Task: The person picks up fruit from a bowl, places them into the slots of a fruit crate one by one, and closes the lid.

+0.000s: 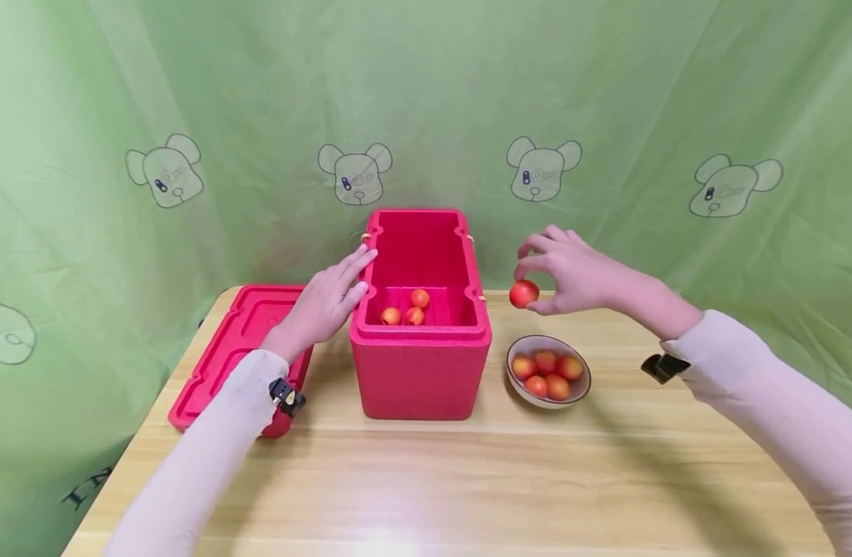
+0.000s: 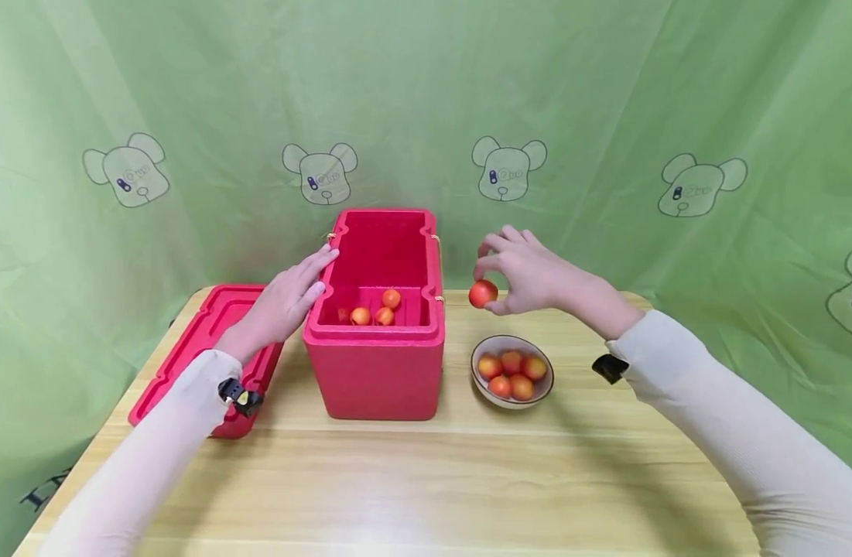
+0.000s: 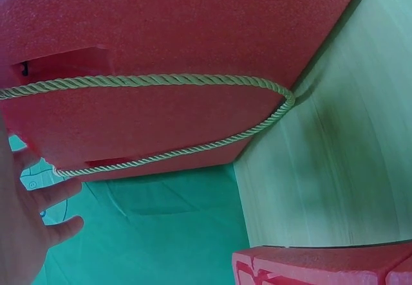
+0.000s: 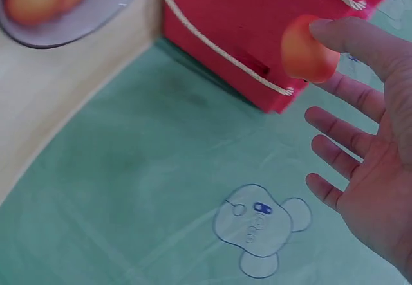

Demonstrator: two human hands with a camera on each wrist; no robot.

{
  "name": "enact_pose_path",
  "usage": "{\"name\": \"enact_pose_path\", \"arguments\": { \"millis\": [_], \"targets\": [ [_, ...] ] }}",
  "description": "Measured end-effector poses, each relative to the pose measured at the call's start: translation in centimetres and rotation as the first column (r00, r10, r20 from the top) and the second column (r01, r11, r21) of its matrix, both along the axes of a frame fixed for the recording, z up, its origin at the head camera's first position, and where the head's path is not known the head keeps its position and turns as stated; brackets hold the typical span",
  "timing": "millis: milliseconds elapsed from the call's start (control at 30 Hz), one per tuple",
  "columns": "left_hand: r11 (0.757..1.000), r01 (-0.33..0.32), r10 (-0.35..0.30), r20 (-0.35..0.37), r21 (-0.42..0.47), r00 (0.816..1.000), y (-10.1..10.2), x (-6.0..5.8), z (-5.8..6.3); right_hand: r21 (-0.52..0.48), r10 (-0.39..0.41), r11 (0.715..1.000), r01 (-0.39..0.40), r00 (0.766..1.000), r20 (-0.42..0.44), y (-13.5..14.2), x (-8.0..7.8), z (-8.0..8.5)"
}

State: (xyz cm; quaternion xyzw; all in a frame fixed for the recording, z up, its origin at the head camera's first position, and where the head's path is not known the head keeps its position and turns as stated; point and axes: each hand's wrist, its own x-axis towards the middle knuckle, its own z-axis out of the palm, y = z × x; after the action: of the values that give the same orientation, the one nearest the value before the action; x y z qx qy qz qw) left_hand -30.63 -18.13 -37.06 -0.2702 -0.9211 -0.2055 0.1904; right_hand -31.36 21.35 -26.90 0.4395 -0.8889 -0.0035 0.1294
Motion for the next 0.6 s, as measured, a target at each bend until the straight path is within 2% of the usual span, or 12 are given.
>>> {"name": "enact_pose_path", "arguments": {
  "millis": [300,600],
  "targets": [
    [1.0,0.007,-0.007,0.011,-0.01,1.0,-0.4,0.1,0.8,-0.096,0.006,0.995,-0.008,1.0,-0.017,-2.3,-0.9,2.6],
    [1.0,0.01,-0.01,0.039,0.002,0.999,-0.2,0.3,0.5,-0.183,0.021,0.983,-0.03,0.998,-0.051,-4.8,-1.7,3.9]
  ]
}}
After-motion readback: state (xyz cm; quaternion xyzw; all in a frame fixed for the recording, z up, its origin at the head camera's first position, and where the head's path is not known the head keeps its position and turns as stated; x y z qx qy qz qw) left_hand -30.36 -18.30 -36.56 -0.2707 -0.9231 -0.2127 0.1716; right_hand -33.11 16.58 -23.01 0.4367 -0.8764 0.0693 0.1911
